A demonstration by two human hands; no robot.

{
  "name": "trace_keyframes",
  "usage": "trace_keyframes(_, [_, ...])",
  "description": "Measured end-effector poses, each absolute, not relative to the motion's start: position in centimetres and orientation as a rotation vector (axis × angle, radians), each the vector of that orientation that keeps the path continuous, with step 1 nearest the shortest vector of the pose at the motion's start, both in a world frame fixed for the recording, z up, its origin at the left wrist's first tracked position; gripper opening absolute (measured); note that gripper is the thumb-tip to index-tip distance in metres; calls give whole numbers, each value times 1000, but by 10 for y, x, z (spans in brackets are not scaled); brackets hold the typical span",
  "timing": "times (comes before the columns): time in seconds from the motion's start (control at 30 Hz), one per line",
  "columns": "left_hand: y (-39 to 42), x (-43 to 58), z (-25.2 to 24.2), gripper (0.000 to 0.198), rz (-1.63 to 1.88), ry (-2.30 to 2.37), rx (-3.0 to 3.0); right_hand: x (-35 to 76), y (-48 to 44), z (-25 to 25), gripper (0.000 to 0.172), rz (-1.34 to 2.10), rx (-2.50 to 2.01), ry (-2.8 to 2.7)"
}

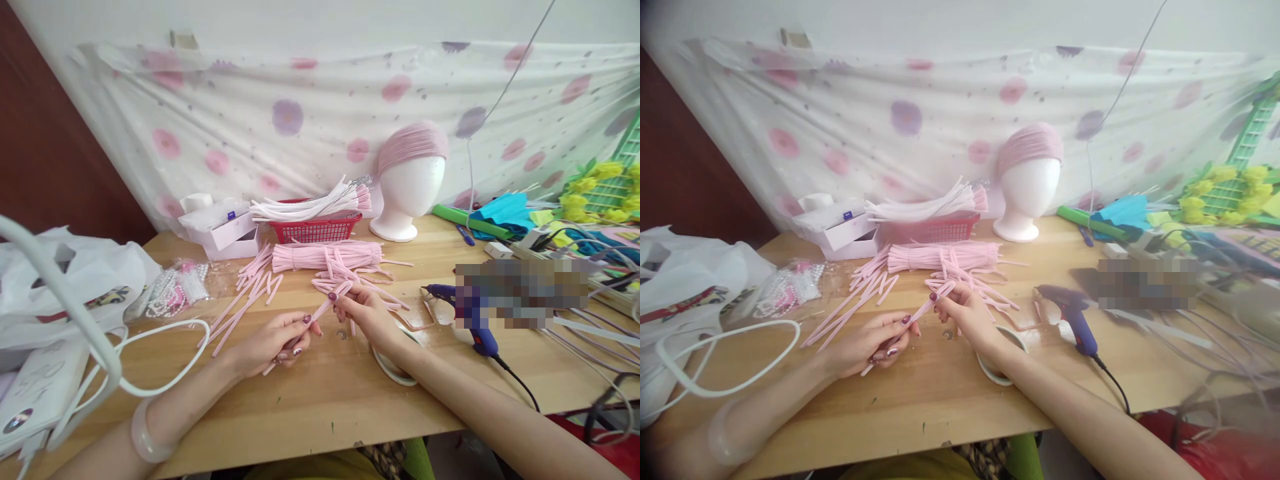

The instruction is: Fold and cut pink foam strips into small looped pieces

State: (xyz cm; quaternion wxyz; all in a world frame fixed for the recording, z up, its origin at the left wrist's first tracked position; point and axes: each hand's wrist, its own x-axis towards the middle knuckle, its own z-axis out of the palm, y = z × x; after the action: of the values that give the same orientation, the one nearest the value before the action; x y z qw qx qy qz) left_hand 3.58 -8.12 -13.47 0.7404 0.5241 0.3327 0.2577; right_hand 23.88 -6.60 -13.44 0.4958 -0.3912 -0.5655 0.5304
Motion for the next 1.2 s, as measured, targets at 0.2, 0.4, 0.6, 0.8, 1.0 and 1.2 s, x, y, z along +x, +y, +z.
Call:
trace_keyframes(0.2, [-83,37,-135,24,569,764,1167,238,-67,-134,33,1219,-994,-1415])
trace_keyframes(0.4, [-83,38,-133,21,578,760,1138,239,-64,-138,33,1175,-1016,-1430])
trace_keyframes(0.6, [-83,38,-134,21,614,754,1169,238,-66,-135,35,1169,-1037,-1405])
trace_keyframes(0.8, [-82,39,-135,19,593,764,1196,237,-70,-134,36,1186,-1037,-1394])
trace_keyframes(1.0, [-85,37,-127,21,530,817,1451,241,-63,-137,58,1820,-920,-1134])
trace_keyframes(1.2, [-97,34,-114,22,533,833,2294,252,-52,-140,83,2720,-708,-1027])
